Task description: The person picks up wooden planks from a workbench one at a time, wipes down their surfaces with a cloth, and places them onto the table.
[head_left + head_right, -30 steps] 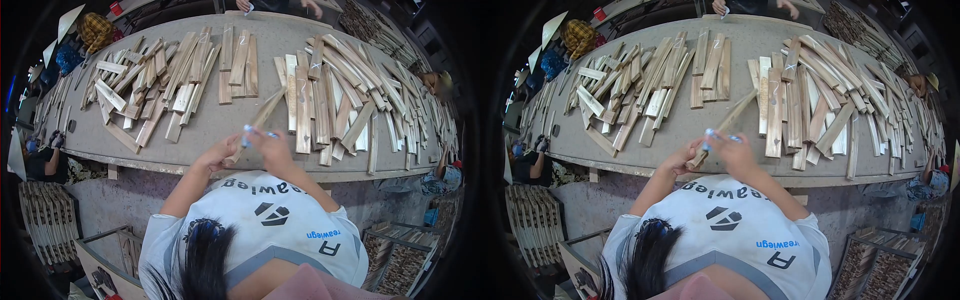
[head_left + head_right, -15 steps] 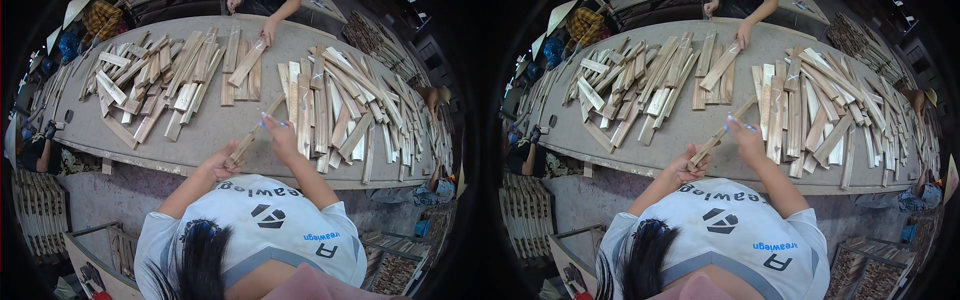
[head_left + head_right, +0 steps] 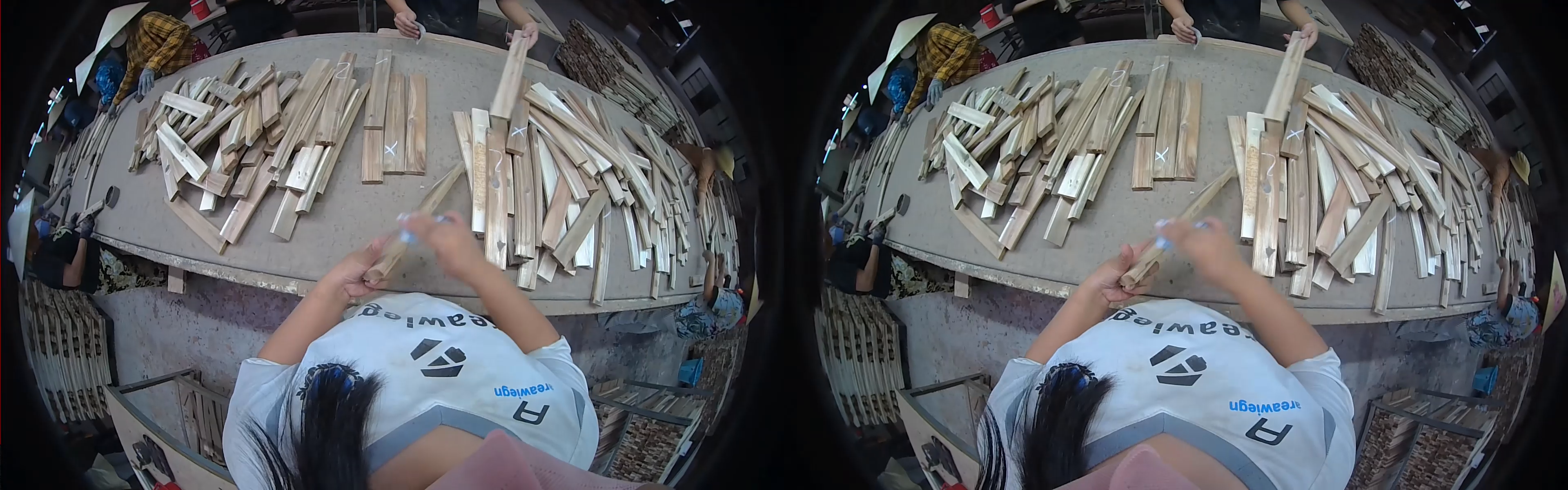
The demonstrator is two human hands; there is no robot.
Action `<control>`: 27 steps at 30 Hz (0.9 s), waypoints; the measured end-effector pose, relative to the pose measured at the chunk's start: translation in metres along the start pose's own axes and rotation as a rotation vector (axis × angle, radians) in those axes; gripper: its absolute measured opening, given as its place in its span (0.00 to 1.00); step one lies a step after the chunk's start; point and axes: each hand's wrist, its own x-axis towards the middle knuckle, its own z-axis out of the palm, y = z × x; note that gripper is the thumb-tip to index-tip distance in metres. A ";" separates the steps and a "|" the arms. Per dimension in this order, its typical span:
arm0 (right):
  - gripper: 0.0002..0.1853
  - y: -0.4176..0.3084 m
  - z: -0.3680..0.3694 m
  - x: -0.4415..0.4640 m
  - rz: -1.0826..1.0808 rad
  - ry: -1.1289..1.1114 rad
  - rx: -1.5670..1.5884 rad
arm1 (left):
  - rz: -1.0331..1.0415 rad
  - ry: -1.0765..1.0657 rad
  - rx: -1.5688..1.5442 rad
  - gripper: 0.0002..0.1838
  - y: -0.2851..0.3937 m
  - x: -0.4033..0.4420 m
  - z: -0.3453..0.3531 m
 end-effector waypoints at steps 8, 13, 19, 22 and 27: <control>0.34 -0.021 -0.016 -0.013 -0.131 -0.136 0.044 | 0.026 0.166 0.266 0.75 0.026 -0.010 0.034; 0.35 0.039 0.005 0.004 0.149 -0.028 -0.101 | 0.044 0.133 0.290 0.70 0.015 -0.003 0.025; 0.32 0.030 0.011 0.027 0.416 -0.145 0.350 | -0.002 -0.108 -0.328 0.49 -0.005 -0.014 -0.009; 0.32 0.068 0.027 0.019 0.289 0.081 -0.060 | -0.003 -0.081 -0.513 0.45 -0.018 -0.011 -0.013; 0.32 0.009 0.039 0.016 -0.072 0.005 0.037 | 0.061 -0.182 -0.676 0.44 -0.018 -0.013 0.011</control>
